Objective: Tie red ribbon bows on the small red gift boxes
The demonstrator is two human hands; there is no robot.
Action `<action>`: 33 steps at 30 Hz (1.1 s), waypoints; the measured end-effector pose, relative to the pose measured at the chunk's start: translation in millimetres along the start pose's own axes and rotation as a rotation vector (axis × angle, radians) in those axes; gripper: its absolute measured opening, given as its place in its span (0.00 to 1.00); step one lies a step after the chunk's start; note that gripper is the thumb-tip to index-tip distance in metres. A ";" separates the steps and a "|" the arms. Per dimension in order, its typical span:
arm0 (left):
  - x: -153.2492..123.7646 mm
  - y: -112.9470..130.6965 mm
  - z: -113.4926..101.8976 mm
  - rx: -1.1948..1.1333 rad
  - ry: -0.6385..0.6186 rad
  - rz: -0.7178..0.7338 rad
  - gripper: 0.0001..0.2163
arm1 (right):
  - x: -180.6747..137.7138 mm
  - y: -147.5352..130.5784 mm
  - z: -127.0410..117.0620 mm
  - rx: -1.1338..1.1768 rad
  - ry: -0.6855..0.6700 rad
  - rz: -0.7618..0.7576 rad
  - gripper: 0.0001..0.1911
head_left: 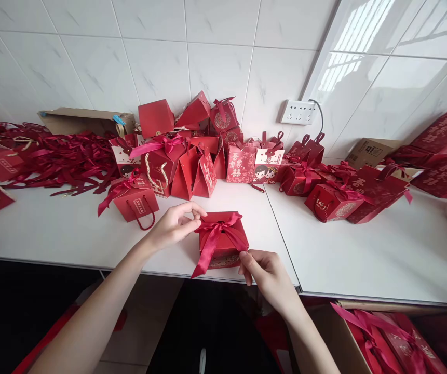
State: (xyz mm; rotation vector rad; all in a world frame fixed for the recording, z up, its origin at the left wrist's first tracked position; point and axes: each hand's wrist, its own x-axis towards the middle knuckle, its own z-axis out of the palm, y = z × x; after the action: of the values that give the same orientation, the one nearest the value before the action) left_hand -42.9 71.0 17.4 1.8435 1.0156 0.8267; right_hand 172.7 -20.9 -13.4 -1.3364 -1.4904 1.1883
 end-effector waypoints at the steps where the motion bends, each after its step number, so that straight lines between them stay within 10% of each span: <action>1: -0.5 0.9 -0.1 0.051 0.015 0.024 0.09 | -0.8 1.5 -1.2 0.023 -0.012 0.006 0.26; 13: 6.0 33.7 24.4 0.554 0.032 0.235 0.08 | -1.9 9.2 0.7 0.184 -0.042 -0.008 0.24; 24: 2.8 19.3 29.5 0.400 0.020 0.213 0.06 | -13.0 32.2 -2.8 0.368 0.003 -0.089 0.25; 33: 14.6 19.3 30.2 0.387 -0.048 0.268 0.05 | -16.8 3.0 67.3 0.218 -0.173 0.034 0.31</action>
State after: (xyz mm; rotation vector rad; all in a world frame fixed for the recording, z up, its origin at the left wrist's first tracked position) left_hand -5.0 67.1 24.2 2.3563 0.9602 0.7746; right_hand 111.1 -46.5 -32.4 -1.1403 -1.4140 1.4741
